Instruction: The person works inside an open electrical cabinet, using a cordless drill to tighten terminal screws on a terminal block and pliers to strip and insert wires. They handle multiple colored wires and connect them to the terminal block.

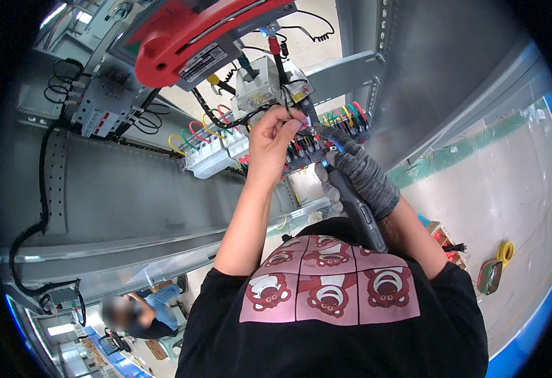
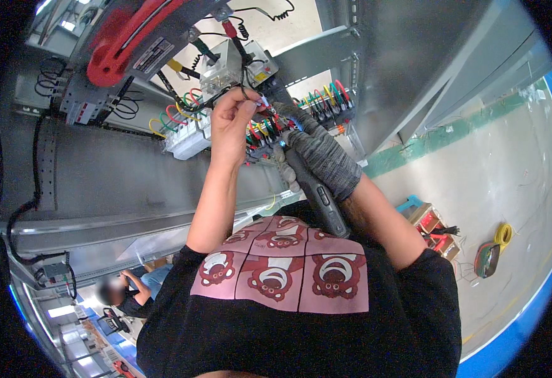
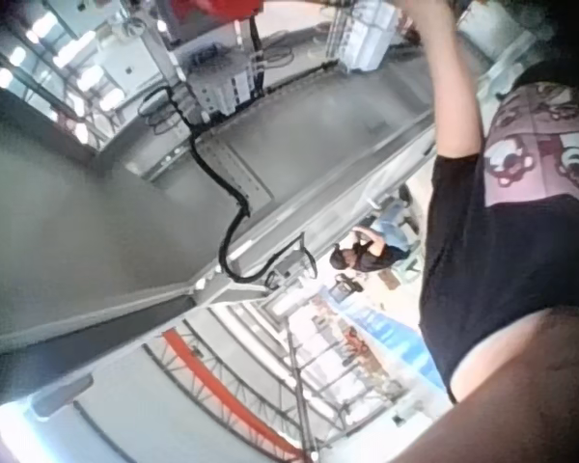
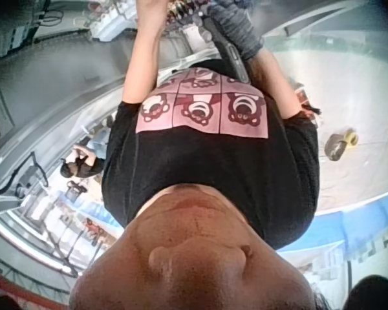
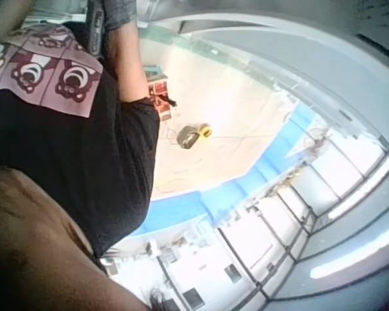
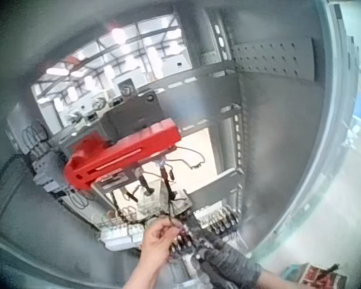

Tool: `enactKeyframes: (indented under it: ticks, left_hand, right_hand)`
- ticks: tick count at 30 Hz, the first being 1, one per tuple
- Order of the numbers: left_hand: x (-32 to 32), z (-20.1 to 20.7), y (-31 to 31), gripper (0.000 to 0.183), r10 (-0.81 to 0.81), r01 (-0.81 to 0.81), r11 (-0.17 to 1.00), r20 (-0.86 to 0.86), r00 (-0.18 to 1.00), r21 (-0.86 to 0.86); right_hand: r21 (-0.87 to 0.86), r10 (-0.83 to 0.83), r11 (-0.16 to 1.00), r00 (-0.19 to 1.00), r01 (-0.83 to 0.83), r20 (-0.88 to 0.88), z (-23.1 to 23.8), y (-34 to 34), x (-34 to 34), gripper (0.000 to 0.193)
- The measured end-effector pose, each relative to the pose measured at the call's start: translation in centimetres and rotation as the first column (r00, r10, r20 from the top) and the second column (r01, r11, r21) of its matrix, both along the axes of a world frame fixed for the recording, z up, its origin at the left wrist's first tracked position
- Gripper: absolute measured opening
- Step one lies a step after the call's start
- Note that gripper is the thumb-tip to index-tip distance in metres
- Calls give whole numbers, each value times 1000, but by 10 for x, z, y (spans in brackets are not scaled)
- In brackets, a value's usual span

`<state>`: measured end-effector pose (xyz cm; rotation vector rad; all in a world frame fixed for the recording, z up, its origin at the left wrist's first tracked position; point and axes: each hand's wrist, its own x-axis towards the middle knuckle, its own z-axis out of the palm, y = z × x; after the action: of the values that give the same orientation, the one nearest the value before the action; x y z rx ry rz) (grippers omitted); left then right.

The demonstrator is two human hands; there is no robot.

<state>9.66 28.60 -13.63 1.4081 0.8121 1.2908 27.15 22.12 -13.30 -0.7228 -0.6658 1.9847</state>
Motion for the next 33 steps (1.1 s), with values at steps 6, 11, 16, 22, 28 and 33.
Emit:
enactKeyframes:
  ticks: [6, 11, 16, 22, 28, 33]
  left_hand:
    - [6, -4, 0, 10, 79, -80, 996, 20, 997, 31]
    - [13, -11, 0, 11, 165, -166, 985, 24, 986, 55]
    - [6, -19, 3, 14, 116, -117, 991, 19, 993, 65]
    - [7, -8, 2, 15, 44, -44, 999, 28, 999, 17]
    - [11, 10, 0, 16, 46, -46, 998, -3, 999, -35]
    - [1, 27, -14, 21, 407, -246, 899, -482, 776, 362]
  right_hand:
    - [-23, 33, 999, 999, -33, 10, -2, 8, 2, 53]
    - [40, -28, 999, 995, 24, 99, -9, 9, 1, 49]
    - [-24, 36, 999, 999, -36, -7, -5, 10, 6, 50]
    - [-56, 21, 998, 998, -25, -64, -4, 12, 5, 52]
    - [-86, 15, 996, 998, -21, -67, -4, 15, 7, 50]
    - [21, 11, 1000, 1000, -11, -24, -12, 18, 12, 49]
